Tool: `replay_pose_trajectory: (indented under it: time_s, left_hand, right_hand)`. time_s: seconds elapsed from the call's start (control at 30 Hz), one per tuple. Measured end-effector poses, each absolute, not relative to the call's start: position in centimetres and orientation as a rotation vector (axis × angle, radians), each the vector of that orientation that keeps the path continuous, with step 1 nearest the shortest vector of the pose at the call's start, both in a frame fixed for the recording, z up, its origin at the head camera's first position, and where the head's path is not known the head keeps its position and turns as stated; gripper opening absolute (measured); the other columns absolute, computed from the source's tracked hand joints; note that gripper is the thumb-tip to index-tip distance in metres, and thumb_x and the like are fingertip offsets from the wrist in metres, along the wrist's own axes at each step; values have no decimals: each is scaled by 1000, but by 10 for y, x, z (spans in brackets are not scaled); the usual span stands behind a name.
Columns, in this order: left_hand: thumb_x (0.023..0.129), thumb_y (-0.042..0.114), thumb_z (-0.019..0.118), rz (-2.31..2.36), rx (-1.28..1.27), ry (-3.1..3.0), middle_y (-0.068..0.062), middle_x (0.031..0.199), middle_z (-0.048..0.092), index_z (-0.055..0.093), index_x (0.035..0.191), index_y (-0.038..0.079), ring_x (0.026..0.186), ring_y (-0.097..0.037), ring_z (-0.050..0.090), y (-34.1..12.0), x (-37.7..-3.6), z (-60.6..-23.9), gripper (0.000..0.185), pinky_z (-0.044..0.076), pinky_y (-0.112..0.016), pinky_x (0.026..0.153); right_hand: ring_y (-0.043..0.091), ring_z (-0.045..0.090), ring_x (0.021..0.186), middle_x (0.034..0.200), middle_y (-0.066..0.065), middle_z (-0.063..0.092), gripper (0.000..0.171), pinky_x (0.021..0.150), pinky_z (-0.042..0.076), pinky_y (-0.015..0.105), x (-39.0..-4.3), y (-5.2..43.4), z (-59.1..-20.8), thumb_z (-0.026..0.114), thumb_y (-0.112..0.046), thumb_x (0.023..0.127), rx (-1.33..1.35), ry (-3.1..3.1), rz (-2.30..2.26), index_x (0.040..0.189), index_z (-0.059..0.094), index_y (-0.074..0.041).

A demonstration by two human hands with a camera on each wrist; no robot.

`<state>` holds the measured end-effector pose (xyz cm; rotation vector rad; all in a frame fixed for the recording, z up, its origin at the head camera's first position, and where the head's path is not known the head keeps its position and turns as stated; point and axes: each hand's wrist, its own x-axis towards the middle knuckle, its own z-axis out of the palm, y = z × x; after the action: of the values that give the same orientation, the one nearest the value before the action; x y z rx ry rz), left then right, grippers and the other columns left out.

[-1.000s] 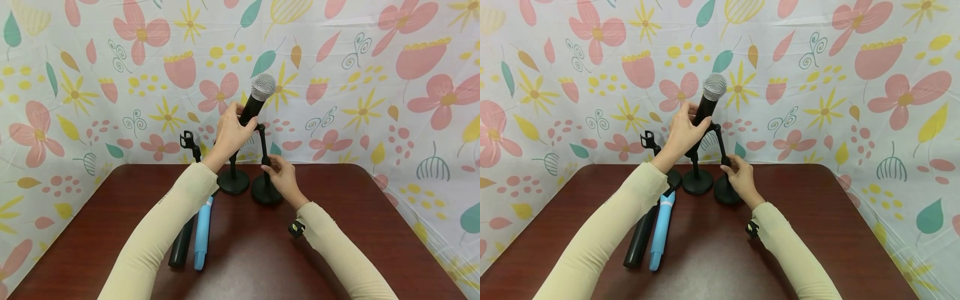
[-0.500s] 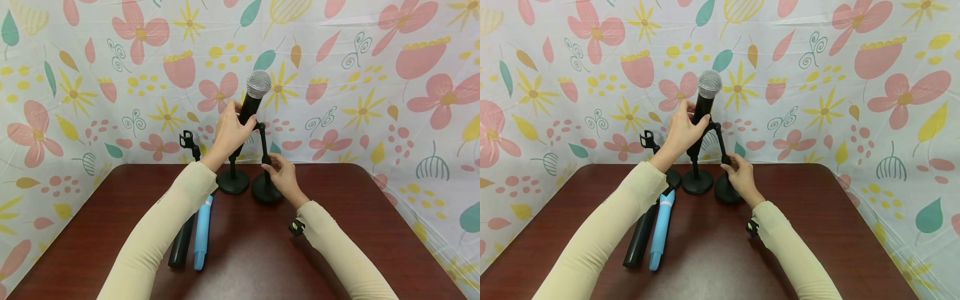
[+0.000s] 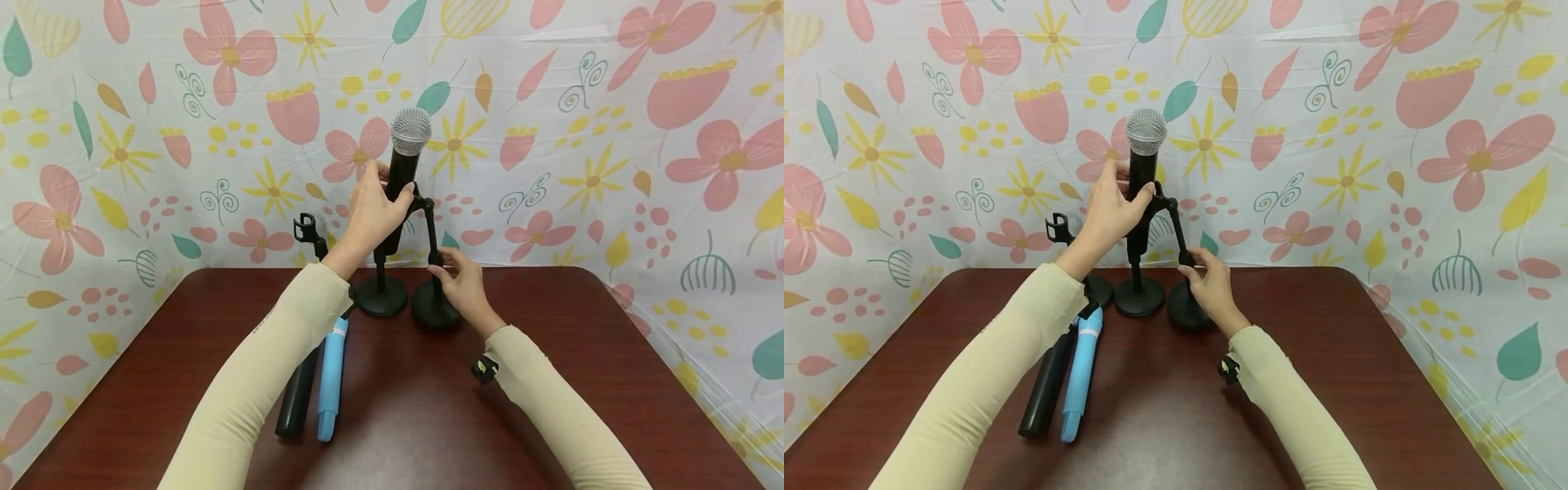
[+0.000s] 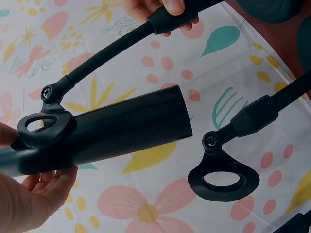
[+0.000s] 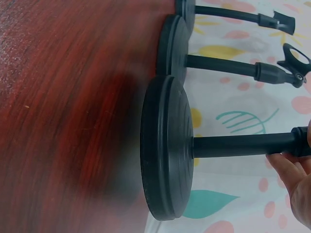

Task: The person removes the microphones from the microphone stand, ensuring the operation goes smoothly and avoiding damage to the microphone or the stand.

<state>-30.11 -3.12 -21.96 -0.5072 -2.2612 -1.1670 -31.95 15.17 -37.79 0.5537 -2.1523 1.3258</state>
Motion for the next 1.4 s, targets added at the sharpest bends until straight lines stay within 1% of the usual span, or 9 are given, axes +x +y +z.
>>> replay_pose_trajectory:
  time_s: [0.13, 0.4, 0.57, 0.7, 0.83, 1.0, 1.17, 1.4]
  left_hand:
    - [92, 25, 61, -1226, -496, -2248, -15, 102, 64, 45, 112, 3, 87, -23, 64, -32, -301, -218, 34, 51, -36, 69]
    - [92, 25, 62, -1304, -486, -2218, -15, 103, 65, 44, 110, 4, 88, -22, 67, -35, -302, -219, 33, 52, -34, 69]
    - [94, 25, 60, -1359, -479, -2203, -14, 105, 61, 43, 112, 3, 87, -22, 65, -40, -302, -216, 33, 53, -34, 71]
    - [93, 26, 61, -1329, -445, -2248, -14, 104, 62, 45, 113, 3, 86, -23, 64, -44, -301, -216, 35, 52, -35, 73]
    - [93, 25, 62, -1311, -450, -2302, -15, 105, 62, 47, 115, 1, 90, -24, 64, -47, -300, -221, 36, 52, -37, 77]
    - [94, 25, 61, -1388, -463, -2313, -14, 108, 61, 45, 125, 2, 93, -25, 64, -50, -302, -229, 41, 53, -37, 79]
    - [93, 29, 63, -1416, -470, -2328, -13, 105, 63, 48, 126, 4, 91, -23, 63, -54, -302, -234, 44, 52, -36, 79]
    - [92, 31, 64, -1375, -463, -2428, -14, 102, 65, 48, 127, 3, 90, -24, 63, -61, -298, -245, 47, 52, -38, 77]
  right_hand:
    - [31, 64, 100, 107, 18, 67, 32, 80, 55, 44, -320, 151, -376, 71, -4, 86, 548, -2156, 1327, 117, 63, 2]
    - [31, 64, 101, 108, 19, 67, 33, 80, 55, 45, -321, 152, -374, 70, -3, 87, 555, -2169, 1351, 118, 63, 2]
    - [32, 63, 102, 110, 20, 65, 35, 83, 54, 43, -323, 156, -375, 69, -5, 88, 515, -2179, 1376, 120, 61, 4]
    - [31, 64, 100, 108, 20, 65, 33, 84, 53, 43, -323, 159, -375, 68, -5, 89, 476, -2185, 1411, 119, 61, 4]
    - [31, 65, 99, 106, 19, 66, 33, 84, 53, 43, -323, 160, -374, 68, -5, 89, 482, -2177, 1418, 119, 61, 4]
    - [30, 65, 99, 105, 19, 66, 32, 84, 53, 43, -324, 161, -374, 68, -4, 89, 459, -2156, 1437, 120, 62, 4]
    - [32, 65, 100, 108, 21, 65, 35, 85, 53, 45, -325, 162, -375, 67, -5, 90, 430, -2161, 1466, 122, 60, 5]
    - [33, 65, 101, 108, 23, 65, 35, 85, 52, 47, -324, 162, -371, 67, -4, 89, 419, -2149, 1472, 122, 59, 7]
